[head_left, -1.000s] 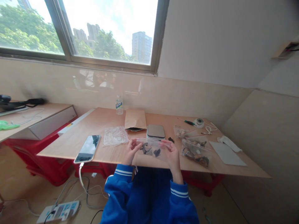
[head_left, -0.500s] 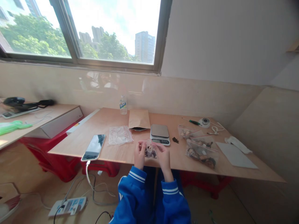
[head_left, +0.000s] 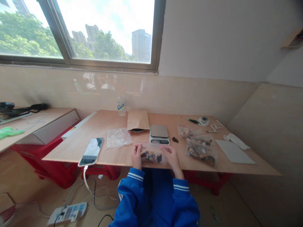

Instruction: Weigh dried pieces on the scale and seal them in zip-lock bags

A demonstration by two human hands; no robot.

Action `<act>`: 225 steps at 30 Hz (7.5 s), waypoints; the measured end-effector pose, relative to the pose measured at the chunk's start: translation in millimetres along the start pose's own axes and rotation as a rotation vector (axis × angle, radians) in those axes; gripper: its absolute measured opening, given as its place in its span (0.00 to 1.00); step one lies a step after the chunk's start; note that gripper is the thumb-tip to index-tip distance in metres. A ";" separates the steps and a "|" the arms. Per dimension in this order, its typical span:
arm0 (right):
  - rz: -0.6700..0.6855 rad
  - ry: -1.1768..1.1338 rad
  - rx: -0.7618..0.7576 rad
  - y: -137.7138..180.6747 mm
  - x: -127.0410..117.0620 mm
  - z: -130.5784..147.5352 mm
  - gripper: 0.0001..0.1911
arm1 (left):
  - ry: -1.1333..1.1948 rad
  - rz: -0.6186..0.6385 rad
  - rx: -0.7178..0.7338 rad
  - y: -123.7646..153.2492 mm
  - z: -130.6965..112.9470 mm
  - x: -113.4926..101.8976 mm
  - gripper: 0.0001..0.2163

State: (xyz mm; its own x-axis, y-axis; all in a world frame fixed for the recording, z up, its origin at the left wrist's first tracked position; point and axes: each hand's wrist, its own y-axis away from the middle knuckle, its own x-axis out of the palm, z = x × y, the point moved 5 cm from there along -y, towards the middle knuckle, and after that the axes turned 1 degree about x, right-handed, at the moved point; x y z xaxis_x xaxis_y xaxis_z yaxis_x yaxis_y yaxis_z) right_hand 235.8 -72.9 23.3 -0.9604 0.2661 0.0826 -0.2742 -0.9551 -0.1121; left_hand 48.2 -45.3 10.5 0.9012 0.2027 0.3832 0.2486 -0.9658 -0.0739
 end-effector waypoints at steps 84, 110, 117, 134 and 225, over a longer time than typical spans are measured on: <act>-0.044 0.143 -0.143 5.7 0.6 4.5 0.26 | -0.169 0.214 0.059 -6.2 -26.3 -18.8 0.14; -0.171 0.491 -0.470 19.7 -2.2 52.1 0.18 | -0.273 0.173 0.215 -4.3 -40.9 -17.8 0.11; 0.006 0.811 -0.642 32.6 42.0 86.5 0.09 | -0.238 0.318 0.300 13.3 -51.0 13.5 0.09; 0.062 0.624 -0.539 35.9 47.1 74.3 0.11 | -0.310 0.241 0.389 28.9 -66.6 24.6 0.08; 0.178 0.422 -0.301 30.1 30.7 40.9 0.14 | -0.219 0.095 -0.023 14.2 -48.1 -42.9 0.21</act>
State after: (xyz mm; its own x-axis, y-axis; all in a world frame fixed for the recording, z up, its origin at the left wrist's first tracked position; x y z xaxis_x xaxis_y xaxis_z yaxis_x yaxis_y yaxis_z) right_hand 200.1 -98.8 63.0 -0.9124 0.1919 -0.3615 -0.0479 -0.9273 -0.3712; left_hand -4.0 -75.5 37.3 0.9763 0.1382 0.1664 0.1528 -0.9851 -0.0785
